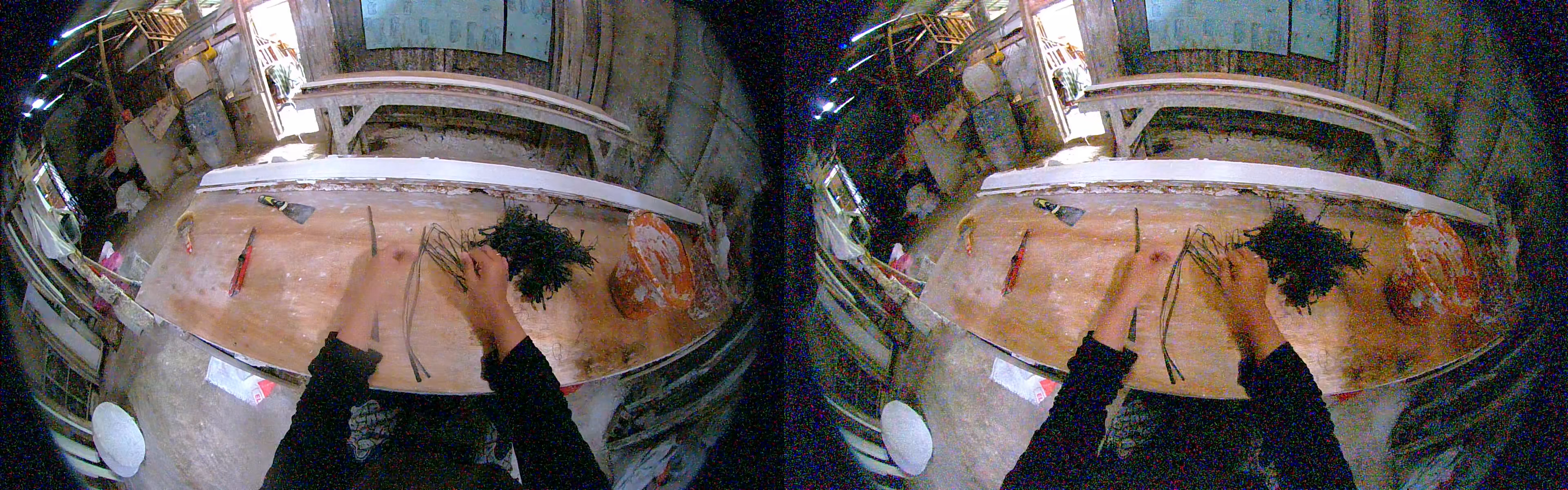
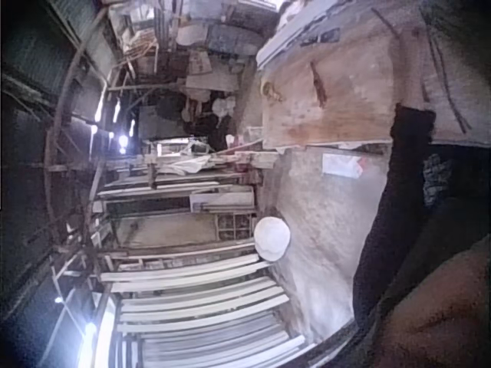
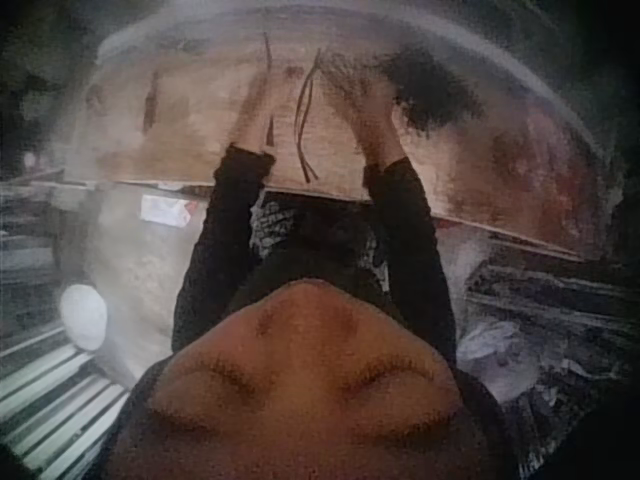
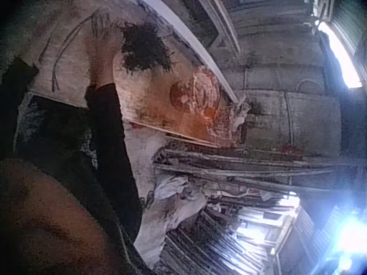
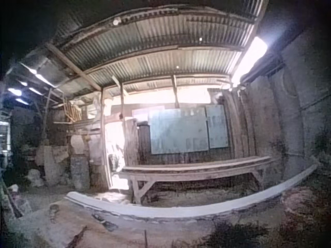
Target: The person repeatedly picks up thin black cords from a wooden workbench, aligns them, and ties them into knots by hand. The tied cords are placed back on the bench. The workspace contains tools and a bucket, but only the cords are handled.
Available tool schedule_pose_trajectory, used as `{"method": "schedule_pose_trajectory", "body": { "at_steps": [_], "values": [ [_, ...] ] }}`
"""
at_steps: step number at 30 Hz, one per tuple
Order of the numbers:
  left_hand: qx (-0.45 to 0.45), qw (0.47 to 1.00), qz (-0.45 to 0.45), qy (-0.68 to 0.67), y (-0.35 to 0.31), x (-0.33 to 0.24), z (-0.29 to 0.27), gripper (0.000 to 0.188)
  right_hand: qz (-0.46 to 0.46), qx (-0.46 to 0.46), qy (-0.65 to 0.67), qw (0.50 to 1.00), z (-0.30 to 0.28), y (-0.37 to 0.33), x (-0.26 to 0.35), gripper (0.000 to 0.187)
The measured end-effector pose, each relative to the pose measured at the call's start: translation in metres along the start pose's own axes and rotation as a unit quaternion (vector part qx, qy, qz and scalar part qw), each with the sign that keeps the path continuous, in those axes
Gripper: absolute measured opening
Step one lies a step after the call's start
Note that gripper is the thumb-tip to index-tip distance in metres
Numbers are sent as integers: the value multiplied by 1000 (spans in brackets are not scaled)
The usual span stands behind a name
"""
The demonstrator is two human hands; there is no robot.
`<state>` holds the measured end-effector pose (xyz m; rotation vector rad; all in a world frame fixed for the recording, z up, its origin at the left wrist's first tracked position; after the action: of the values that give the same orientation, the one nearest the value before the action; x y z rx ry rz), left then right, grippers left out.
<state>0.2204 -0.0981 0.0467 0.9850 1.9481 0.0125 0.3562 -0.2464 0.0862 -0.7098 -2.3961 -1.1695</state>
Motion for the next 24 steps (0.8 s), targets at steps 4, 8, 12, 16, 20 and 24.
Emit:
{"method": "schedule_pose_trajectory", "body": {
  "at_steps": [4, 8, 12, 16, 20, 24],
  "values": [
    [131, 985, 53, 96, -10, -20, 21, 23, 10, 22, -46, 999, 6, 1, -8, 17],
    [120, 982, 75, 123, -11, -3, 27, 21, 23, 39, -93, 995, 7, -1, 1, 15],
    [62, 985, 54, 155, -10, -29, 2, 18, 80, 70, -104, 989, 11, 1, -13, 23],
    [55, 998, 25, 20, -5, -19, 4, 15, -35, 18, -106, 994, 1, -5, 19, 45],
    [35, 989, 145, 19, -4, -36, 6, 14, -80, -34, -170, 982, -7, -8, 42, 51],
    [-18, 972, 232, 25, -4, -43, 4, 13, -52, -42, -140, 988, -16, -6, 41, 40]
  ]
}}
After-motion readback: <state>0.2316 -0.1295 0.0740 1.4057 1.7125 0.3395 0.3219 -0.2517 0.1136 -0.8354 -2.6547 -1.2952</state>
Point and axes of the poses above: each hand's wrist, its own y-axis towards the middle knuckle, its own z-axis out of the palm, x = y × z, the point moved 8 cm from there along y, towards the middle knuckle, and after that the axes turned 12 degrees about z, right-handed, at the moved point
